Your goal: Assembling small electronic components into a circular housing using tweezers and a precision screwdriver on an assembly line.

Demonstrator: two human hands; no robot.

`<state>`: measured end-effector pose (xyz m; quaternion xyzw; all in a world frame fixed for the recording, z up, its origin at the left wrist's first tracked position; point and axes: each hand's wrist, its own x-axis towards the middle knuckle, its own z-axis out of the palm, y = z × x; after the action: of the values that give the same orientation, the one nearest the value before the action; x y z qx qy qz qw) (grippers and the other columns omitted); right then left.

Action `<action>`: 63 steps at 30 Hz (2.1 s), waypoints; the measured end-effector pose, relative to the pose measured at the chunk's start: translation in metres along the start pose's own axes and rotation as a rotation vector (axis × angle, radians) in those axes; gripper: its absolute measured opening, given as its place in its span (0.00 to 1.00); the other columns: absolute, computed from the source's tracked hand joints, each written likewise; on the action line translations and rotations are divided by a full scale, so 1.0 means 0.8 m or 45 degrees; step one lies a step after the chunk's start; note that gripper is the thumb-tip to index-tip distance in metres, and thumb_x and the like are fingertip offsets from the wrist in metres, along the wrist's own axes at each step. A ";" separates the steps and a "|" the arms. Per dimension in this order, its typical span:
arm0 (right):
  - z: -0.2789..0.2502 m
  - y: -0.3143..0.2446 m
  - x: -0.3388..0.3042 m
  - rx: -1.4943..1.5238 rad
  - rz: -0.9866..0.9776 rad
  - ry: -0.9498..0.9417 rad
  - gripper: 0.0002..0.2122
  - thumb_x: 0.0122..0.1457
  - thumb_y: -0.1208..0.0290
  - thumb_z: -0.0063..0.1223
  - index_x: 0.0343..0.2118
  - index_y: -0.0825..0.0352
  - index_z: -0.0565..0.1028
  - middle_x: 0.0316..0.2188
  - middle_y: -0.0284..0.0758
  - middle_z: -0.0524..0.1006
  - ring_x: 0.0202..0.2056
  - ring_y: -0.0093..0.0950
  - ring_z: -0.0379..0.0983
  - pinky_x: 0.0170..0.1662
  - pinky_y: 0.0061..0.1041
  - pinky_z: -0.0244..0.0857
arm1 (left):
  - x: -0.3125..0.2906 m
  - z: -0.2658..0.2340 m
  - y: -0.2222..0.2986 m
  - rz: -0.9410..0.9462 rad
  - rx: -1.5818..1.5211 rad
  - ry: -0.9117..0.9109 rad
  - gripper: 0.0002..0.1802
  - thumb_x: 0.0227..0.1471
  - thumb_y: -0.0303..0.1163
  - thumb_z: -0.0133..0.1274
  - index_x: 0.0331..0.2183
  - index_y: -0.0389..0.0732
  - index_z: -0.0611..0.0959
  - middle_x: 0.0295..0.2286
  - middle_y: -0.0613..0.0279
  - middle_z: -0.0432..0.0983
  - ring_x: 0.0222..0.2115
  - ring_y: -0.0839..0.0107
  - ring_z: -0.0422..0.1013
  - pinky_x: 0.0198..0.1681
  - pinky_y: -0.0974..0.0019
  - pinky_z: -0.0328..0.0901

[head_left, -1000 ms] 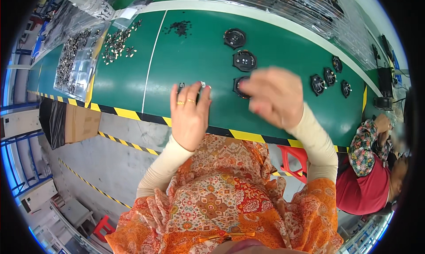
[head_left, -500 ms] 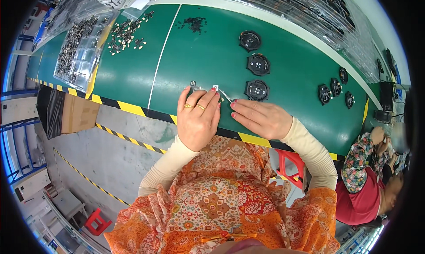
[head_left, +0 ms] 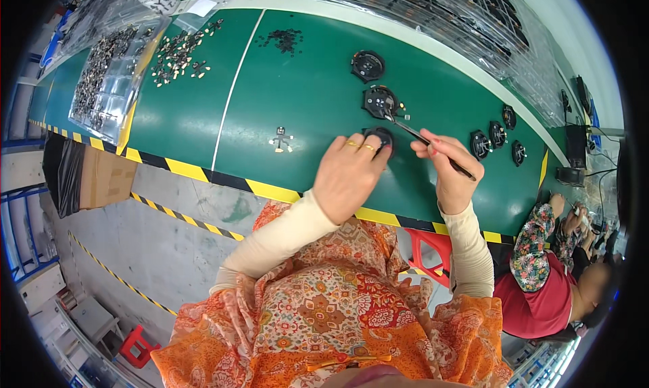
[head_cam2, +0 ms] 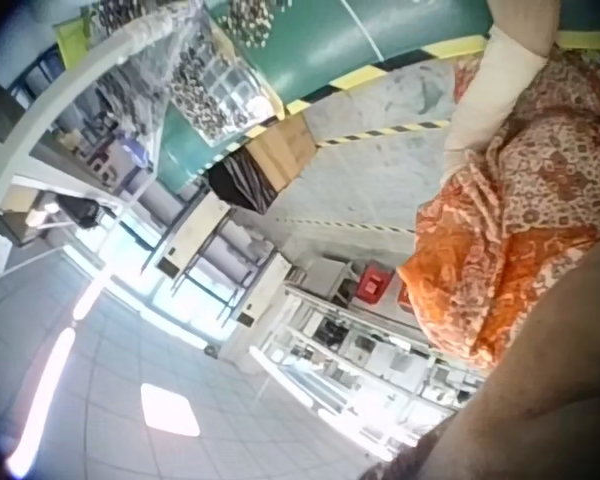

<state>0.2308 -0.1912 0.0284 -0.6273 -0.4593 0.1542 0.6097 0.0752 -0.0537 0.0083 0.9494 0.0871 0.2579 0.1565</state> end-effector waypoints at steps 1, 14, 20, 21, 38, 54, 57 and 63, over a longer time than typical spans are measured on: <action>-0.004 0.003 -0.010 0.109 0.077 0.058 0.09 0.59 0.88 0.49 0.40 0.75 0.78 0.42 0.54 0.78 0.37 0.42 0.81 0.40 0.34 0.77 | -0.006 -0.003 -0.005 0.041 -0.031 -0.033 0.17 0.45 0.29 0.53 0.40 0.39 0.83 0.36 0.61 0.72 0.34 0.65 0.68 0.37 0.62 0.63; -0.005 0.022 -0.006 0.522 0.598 0.172 0.07 0.63 0.80 0.51 0.43 0.73 0.71 0.38 0.56 0.79 0.30 0.35 0.81 0.32 0.25 0.77 | -0.036 -0.021 -0.005 0.024 -0.093 -0.098 0.22 0.42 0.35 0.64 0.42 0.40 0.83 0.39 0.60 0.73 0.34 0.64 0.70 0.35 0.62 0.66; -0.001 0.021 -0.007 0.560 0.606 0.128 0.06 0.63 0.80 0.50 0.42 0.70 0.68 0.36 0.54 0.79 0.28 0.33 0.81 0.30 0.25 0.76 | -0.033 -0.022 0.007 -0.034 -0.210 -0.046 0.19 0.40 0.30 0.63 0.39 0.38 0.84 0.40 0.62 0.75 0.33 0.65 0.70 0.33 0.63 0.65; 0.001 0.019 -0.010 0.572 0.622 0.133 0.06 0.63 0.80 0.50 0.41 0.69 0.68 0.36 0.54 0.79 0.27 0.33 0.81 0.30 0.25 0.76 | -0.034 -0.018 0.007 -0.047 -0.206 -0.048 0.19 0.40 0.29 0.63 0.39 0.38 0.84 0.40 0.62 0.75 0.33 0.65 0.70 0.33 0.63 0.65; -0.001 0.017 -0.023 0.562 0.611 0.081 0.07 0.62 0.80 0.51 0.37 0.67 0.64 0.34 0.53 0.79 0.26 0.36 0.81 0.26 0.26 0.77 | -0.041 -0.018 -0.002 -0.020 -0.265 0.066 0.14 0.33 0.22 0.64 0.29 0.43 0.85 0.33 0.69 0.80 0.31 0.68 0.74 0.33 0.65 0.69; 0.001 0.012 -0.024 0.518 0.643 0.098 0.06 0.62 0.83 0.50 0.35 0.67 0.65 0.32 0.50 0.79 0.26 0.35 0.81 0.26 0.26 0.76 | -0.052 -0.014 -0.012 0.134 -0.234 0.028 0.16 0.37 0.26 0.57 0.35 0.40 0.86 0.40 0.67 0.79 0.35 0.68 0.71 0.32 0.65 0.66; 0.001 0.013 -0.022 0.503 0.662 0.097 0.06 0.62 0.83 0.50 0.35 0.67 0.65 0.32 0.50 0.79 0.26 0.35 0.81 0.26 0.26 0.76 | -0.045 -0.021 -0.010 0.106 -0.176 0.007 0.15 0.36 0.24 0.59 0.33 0.43 0.87 0.39 0.71 0.81 0.32 0.71 0.72 0.30 0.66 0.65; 0.003 0.010 -0.030 0.508 0.660 0.113 0.05 0.63 0.82 0.50 0.36 0.67 0.65 0.33 0.48 0.79 0.28 0.35 0.81 0.28 0.26 0.76 | -0.039 -0.025 -0.014 0.170 -0.144 -0.056 0.14 0.39 0.25 0.60 0.34 0.43 0.86 0.40 0.70 0.82 0.29 0.72 0.70 0.28 0.67 0.63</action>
<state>0.2194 -0.2063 0.0118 -0.5976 -0.2181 0.3638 0.6804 0.0372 -0.0462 0.0062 0.9482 0.0056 0.2514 0.1943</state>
